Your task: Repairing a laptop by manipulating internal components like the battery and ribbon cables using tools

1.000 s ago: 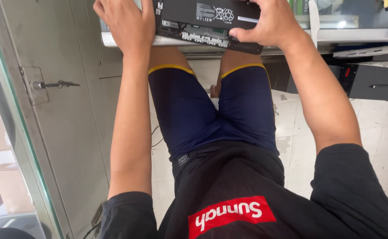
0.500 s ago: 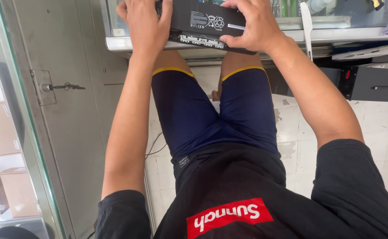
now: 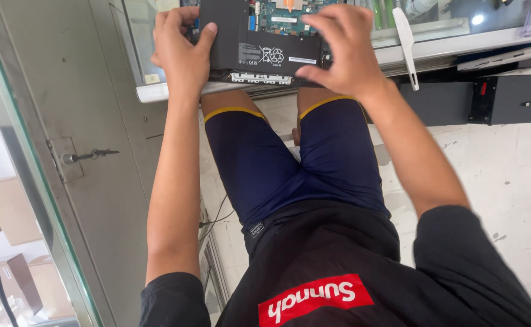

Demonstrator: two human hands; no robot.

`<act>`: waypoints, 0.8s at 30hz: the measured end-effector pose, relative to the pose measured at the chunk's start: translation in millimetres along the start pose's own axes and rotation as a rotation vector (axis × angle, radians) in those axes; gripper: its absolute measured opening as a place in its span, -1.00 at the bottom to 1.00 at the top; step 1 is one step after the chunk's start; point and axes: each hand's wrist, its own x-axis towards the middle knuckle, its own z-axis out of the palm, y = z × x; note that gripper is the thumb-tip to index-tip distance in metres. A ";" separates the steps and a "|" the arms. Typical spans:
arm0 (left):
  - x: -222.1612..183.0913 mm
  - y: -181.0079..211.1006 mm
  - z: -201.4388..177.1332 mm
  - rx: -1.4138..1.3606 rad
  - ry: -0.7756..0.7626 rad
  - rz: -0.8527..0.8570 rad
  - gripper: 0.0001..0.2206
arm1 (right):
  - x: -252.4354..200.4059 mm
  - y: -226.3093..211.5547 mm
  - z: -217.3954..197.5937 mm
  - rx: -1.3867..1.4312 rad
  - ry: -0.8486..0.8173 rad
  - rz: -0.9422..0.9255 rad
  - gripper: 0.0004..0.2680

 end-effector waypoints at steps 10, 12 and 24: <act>-18.3 4.9 -5.0 0.091 0.244 0.291 -0.73 | -45.4 16.4 37.7 -0.320 0.600 0.241 -0.62; -27.8 -2.0 -3.7 0.105 0.323 0.350 -0.74 | -49.8 21.4 40.4 -0.336 0.598 0.241 -0.61; -30.1 -1.1 12.7 0.258 0.697 0.408 -0.49 | -52.7 31.2 47.3 -0.393 0.607 0.194 -0.64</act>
